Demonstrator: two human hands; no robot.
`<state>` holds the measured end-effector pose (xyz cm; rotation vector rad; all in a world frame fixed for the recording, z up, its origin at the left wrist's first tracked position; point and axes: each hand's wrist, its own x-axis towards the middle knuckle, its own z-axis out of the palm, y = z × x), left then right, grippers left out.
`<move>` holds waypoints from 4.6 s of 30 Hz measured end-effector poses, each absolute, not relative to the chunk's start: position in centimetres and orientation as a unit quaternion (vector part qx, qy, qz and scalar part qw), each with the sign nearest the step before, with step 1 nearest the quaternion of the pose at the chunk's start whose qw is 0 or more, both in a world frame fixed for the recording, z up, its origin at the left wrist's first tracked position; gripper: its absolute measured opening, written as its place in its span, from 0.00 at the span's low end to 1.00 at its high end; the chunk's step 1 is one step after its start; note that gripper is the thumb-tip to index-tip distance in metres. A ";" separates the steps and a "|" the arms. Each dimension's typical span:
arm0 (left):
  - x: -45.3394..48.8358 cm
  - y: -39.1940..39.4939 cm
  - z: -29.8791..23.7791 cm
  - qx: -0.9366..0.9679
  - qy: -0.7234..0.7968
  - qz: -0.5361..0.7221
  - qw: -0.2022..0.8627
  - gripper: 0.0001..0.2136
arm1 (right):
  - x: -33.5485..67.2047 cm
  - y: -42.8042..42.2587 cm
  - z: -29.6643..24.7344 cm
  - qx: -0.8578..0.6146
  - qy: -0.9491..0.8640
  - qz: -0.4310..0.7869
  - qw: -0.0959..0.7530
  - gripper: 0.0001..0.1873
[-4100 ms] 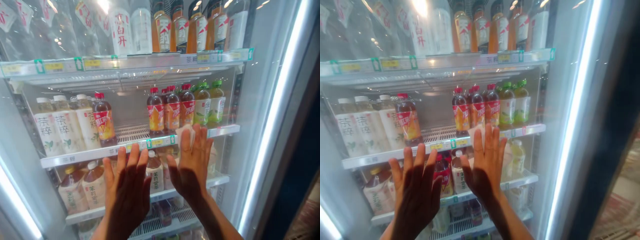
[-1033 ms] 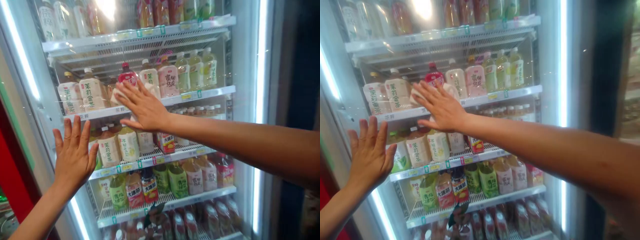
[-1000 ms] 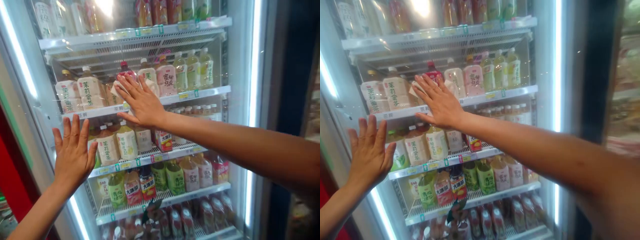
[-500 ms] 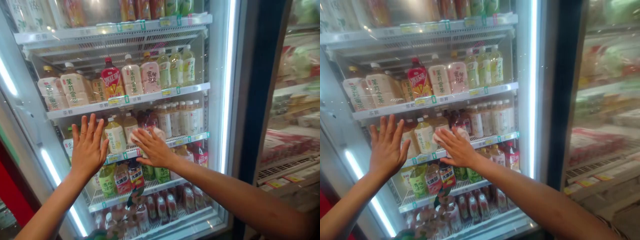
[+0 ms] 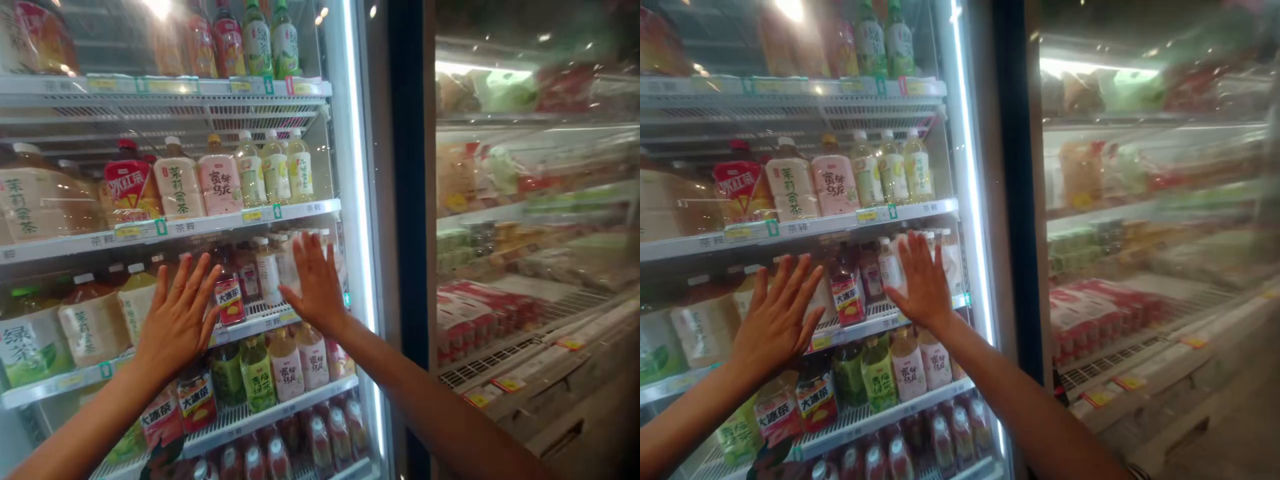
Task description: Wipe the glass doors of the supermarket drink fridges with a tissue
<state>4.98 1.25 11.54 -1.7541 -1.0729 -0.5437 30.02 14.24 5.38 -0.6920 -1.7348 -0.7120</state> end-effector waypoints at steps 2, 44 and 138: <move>6.3 2.3 11.7 -0.724 -0.431 -0.219 0.492 0.36 | 31.8 15.1 5.6 -0.310 -0.711 -0.283 0.564 0.50; -6.9 -5.1 3.0 -0.665 -0.519 -0.253 0.474 0.36 | 10.9 5.2 3.6 -0.254 -0.810 -0.206 0.487 0.44; 15.0 4.5 -4.3 -0.677 -0.475 -0.384 0.411 0.32 | 33.5 14.3 -9.2 -0.358 -0.694 -0.248 0.573 0.42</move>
